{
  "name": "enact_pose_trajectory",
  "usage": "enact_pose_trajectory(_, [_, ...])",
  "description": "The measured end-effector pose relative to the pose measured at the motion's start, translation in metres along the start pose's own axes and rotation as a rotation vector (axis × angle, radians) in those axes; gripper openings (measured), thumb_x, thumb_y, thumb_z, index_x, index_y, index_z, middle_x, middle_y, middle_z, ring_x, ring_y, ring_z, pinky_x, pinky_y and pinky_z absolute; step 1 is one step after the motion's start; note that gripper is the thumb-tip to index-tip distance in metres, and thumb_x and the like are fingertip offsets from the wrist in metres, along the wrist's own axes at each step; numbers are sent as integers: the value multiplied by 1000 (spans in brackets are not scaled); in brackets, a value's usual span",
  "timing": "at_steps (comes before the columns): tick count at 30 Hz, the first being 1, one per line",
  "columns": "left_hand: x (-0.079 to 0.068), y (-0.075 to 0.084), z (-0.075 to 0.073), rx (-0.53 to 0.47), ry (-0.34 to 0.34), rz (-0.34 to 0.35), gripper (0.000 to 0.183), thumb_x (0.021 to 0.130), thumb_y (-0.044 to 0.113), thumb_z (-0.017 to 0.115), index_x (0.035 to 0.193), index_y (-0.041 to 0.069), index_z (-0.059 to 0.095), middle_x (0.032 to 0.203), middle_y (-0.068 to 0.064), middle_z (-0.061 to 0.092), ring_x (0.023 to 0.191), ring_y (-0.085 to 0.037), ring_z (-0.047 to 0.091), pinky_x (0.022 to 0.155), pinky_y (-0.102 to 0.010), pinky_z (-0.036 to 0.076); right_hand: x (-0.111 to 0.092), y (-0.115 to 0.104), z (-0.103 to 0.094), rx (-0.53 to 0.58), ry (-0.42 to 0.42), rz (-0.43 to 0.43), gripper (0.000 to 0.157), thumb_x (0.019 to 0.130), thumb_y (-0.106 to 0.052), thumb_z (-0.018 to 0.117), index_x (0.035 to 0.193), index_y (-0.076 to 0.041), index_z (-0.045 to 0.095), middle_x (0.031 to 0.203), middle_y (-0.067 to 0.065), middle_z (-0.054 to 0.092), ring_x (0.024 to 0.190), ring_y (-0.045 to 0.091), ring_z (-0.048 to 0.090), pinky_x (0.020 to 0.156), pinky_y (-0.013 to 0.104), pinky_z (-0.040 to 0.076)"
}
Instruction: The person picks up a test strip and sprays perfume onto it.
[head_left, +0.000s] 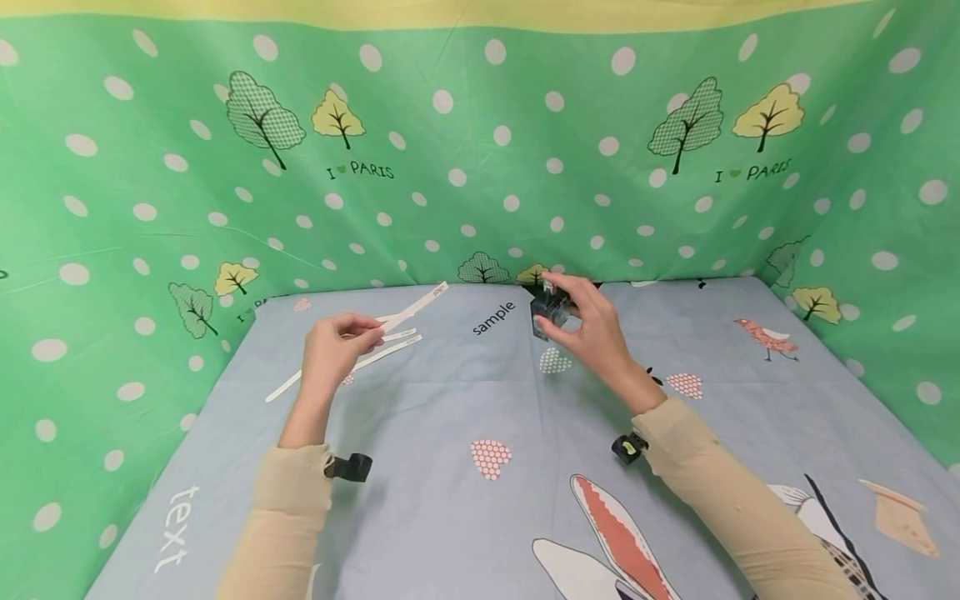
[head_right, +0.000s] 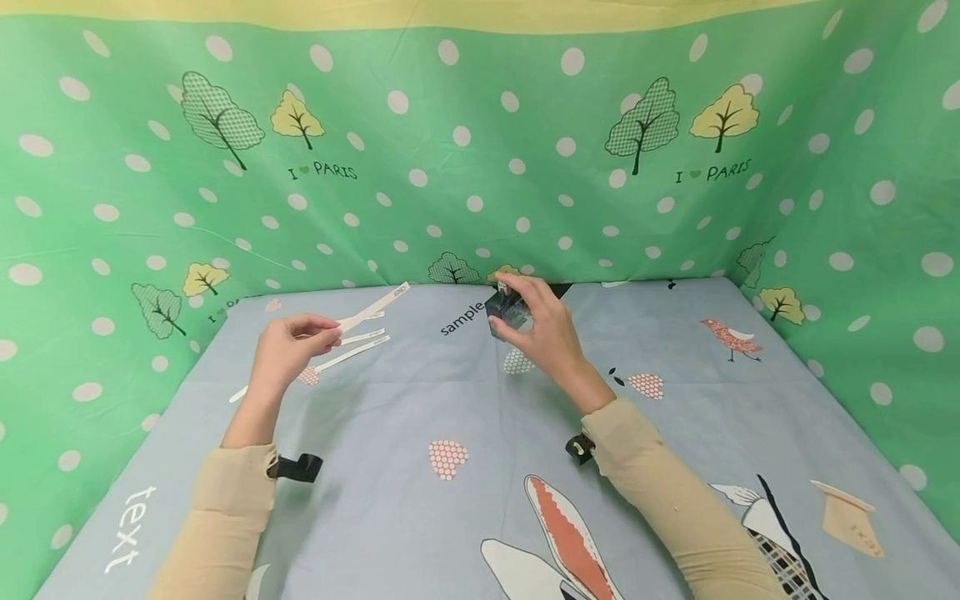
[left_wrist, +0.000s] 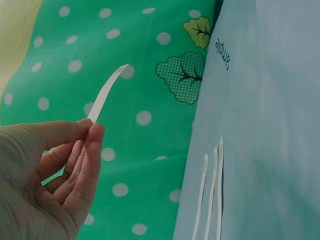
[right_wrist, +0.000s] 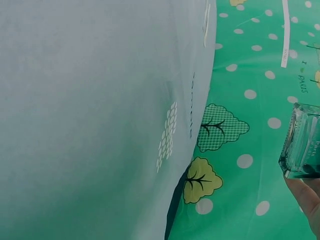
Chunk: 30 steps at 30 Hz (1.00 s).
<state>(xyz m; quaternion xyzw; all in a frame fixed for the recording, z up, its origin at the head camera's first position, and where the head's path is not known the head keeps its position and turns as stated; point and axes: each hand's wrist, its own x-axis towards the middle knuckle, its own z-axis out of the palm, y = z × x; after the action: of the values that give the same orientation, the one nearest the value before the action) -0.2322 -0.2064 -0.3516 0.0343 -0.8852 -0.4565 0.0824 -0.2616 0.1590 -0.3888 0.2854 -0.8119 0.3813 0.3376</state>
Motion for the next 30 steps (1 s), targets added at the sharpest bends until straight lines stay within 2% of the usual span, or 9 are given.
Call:
enact_pose_trajectory(7, [-2,-3,-3,1,9,-22,25,92,17,72,109,-2,73,101,-21,73,68,7,65,74,-19,60,0,0,0,-1,0,-1,60,82,-16,82,136,-11,58,128,12,63,115,29,63,81,36,61])
enact_pose_trajectory(12, [-2,-8,-4,15,19,-41,25,92,18,71,108,-1,73,101,-20,73,70,5,67,71,-15,58,-1,1,0,0,0,0,60,82,-16,82,137,-12,58,128,12,63,114,28,63,82,34,61])
enact_pose_trajectory(19, [-2,-16,-7,11,18,-65,24,93,16,70,109,-1,72,102,-20,73,67,9,64,69,-11,56,-1,3,1,-8,5,-8,62,81,-16,83,138,-14,58,128,12,63,114,28,63,82,35,61])
enact_pose_trajectory(30, [-4,-31,-15,-2,17,-89,27,92,18,71,111,-2,72,89,-6,75,66,10,64,69,-12,56,-3,2,1,4,5,-2,60,82,-15,82,137,-12,58,127,12,63,113,28,64,81,35,61])
